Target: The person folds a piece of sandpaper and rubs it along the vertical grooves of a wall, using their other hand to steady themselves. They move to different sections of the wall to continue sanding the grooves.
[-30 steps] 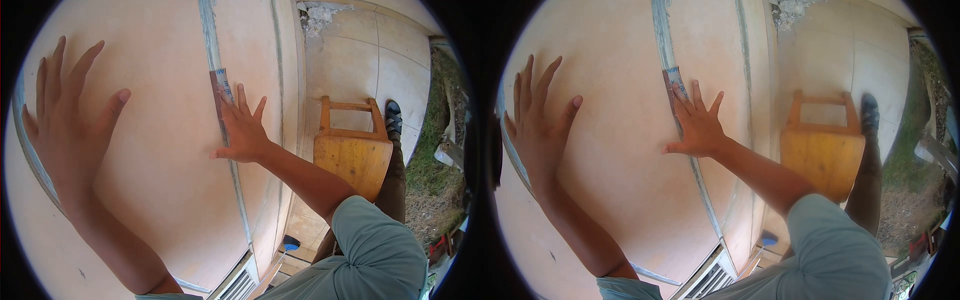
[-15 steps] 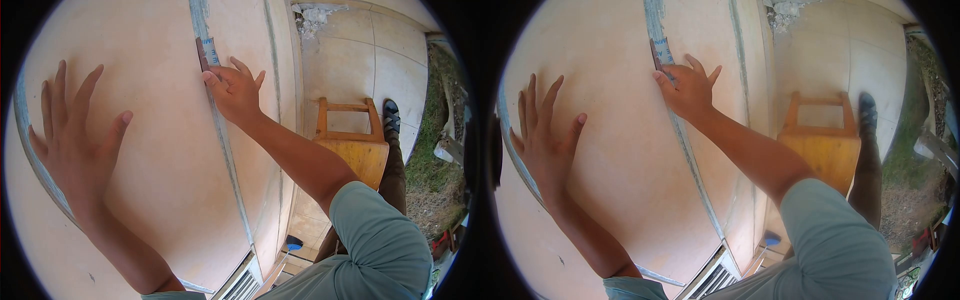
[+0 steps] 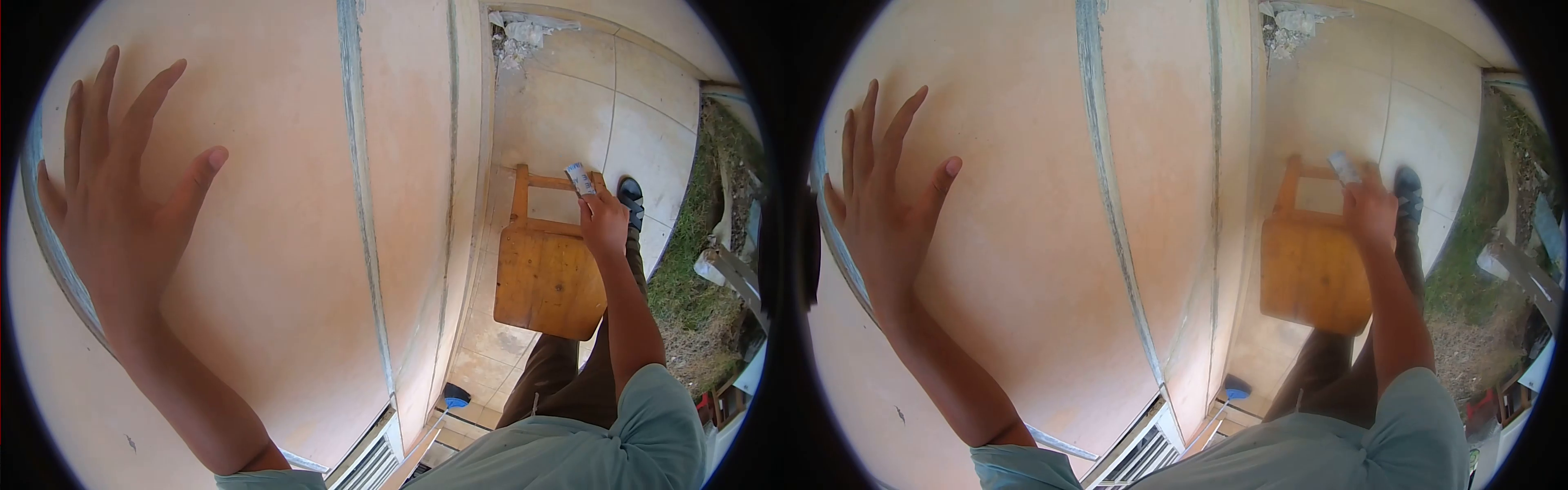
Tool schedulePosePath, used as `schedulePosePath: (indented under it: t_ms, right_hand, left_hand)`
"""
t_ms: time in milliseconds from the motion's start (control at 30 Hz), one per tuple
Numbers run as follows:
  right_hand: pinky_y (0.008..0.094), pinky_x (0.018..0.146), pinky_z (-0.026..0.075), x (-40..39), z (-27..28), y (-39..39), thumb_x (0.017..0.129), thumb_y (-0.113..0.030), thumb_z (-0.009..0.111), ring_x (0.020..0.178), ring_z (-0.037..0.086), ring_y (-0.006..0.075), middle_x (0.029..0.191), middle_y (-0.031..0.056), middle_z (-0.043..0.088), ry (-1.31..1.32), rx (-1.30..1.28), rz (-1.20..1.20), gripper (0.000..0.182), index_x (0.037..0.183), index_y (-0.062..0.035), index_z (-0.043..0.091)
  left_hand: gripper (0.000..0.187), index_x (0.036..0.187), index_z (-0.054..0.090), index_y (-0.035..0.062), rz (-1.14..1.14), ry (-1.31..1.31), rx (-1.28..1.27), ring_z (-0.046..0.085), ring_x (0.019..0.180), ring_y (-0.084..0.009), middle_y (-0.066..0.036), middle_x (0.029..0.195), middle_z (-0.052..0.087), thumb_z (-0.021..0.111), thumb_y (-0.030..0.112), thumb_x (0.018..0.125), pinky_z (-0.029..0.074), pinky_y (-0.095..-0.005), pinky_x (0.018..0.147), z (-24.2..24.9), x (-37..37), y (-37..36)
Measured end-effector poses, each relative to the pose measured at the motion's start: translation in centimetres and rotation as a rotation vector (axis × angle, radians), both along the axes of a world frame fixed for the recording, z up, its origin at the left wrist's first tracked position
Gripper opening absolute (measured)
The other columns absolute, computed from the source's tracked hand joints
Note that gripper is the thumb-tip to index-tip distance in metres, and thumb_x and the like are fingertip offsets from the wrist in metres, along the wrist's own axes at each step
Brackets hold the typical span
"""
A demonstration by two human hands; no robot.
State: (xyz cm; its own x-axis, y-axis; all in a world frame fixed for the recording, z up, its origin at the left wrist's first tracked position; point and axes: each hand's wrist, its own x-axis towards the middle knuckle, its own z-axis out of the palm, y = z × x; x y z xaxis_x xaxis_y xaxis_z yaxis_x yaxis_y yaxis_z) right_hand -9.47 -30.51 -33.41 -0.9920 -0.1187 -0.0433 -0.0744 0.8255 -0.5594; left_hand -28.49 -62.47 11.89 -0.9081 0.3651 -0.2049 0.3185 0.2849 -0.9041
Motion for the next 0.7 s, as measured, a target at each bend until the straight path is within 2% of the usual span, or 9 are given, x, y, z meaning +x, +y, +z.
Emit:
schedulePosePath:
  t_ms: [33,100,200,300,467,567,700]
  right_hand:
    - [0.0440,0.062,0.047,1.0,-0.4,1.3,0.085,-0.015,0.071,0.070,0.062,0.0307,0.082,0.0070,0.062,0.001,0.006,0.004,0.008,0.088,-0.0071,0.071]
    - [0.0467,0.066,0.048,2.5,-1.1,2.8,0.088,-0.017,0.067,0.077,0.063,0.0327,0.086,0.0078,0.063,-0.387,0.079,-0.029,0.008,0.089,-0.0092,0.069]
    - [0.0480,0.067,0.049,4.3,-1.6,2.2,0.091,-0.019,0.063,0.078,0.063,0.0342,0.087,0.0091,0.063,-0.424,0.115,-0.098,0.010,0.090,-0.0092,0.065]
    - [0.0471,0.067,0.049,4.2,-0.6,1.2,0.093,-0.021,0.059,0.079,0.063,0.0332,0.088,0.0089,0.063,-0.286,0.223,-0.071,0.012,0.093,-0.0092,0.062]
    - [0.0461,0.068,0.048,4.0,-0.5,0.9,0.094,-0.021,0.056,0.082,0.062,0.0310,0.089,0.0075,0.060,-0.235,0.299,-0.055,0.010,0.094,-0.0109,0.059]
    - [0.0465,0.069,0.047,4.0,-0.6,0.9,0.092,-0.021,0.057,0.085,0.061,0.0319,0.090,0.0088,0.058,-0.266,0.314,-0.048,0.011,0.095,-0.0097,0.057]
    - [0.0470,0.070,0.047,3.9,0.2,0.8,0.091,-0.020,0.057,0.086,0.060,0.0326,0.091,0.0101,0.058,-0.234,0.302,-0.068,0.013,0.096,-0.0085,0.057]
  left_hand:
    - [0.067,0.139,0.052,0.0429,0.002,0.000,0.004,0.029,0.149,-0.0234,0.009,0.157,0.038,0.071,0.060,0.077,0.019,-0.0694,0.114,-0.1,0.0,0.0]
    - [0.067,0.139,0.052,0.0426,-0.001,-0.006,0.005,0.029,0.149,-0.0236,0.009,0.157,0.038,0.071,0.060,0.077,0.020,-0.0693,0.114,-0.1,0.0,0.0]
    - [0.067,0.139,0.053,0.0422,-0.002,-0.003,0.001,0.030,0.148,-0.0240,0.008,0.157,0.038,0.071,0.060,0.076,0.021,-0.0693,0.114,0.0,0.0,-0.1]
    - [0.067,0.138,0.054,0.0418,0.017,-0.012,0.017,0.030,0.148,-0.0244,0.008,0.157,0.039,0.072,0.060,0.076,0.021,-0.0691,0.114,0.0,0.1,0.2]
    - [0.067,0.135,0.058,0.0408,0.080,-0.020,0.085,0.030,0.148,-0.0250,0.007,0.156,0.040,0.072,0.063,0.073,0.019,-0.0692,0.114,0.2,0.2,0.8]
    - [0.067,0.134,0.059,0.0386,0.010,-0.048,0.062,0.031,0.148,-0.0257,0.005,0.156,0.040,0.071,0.064,0.073,0.019,-0.0685,0.114,0.3,-0.1,0.8]
    - [0.065,0.130,0.063,0.0342,0.150,-0.038,0.101,0.031,0.148,-0.0289,0.000,0.156,0.042,0.068,0.067,0.074,0.017,-0.0676,0.115,0.0,0.4,2.0]
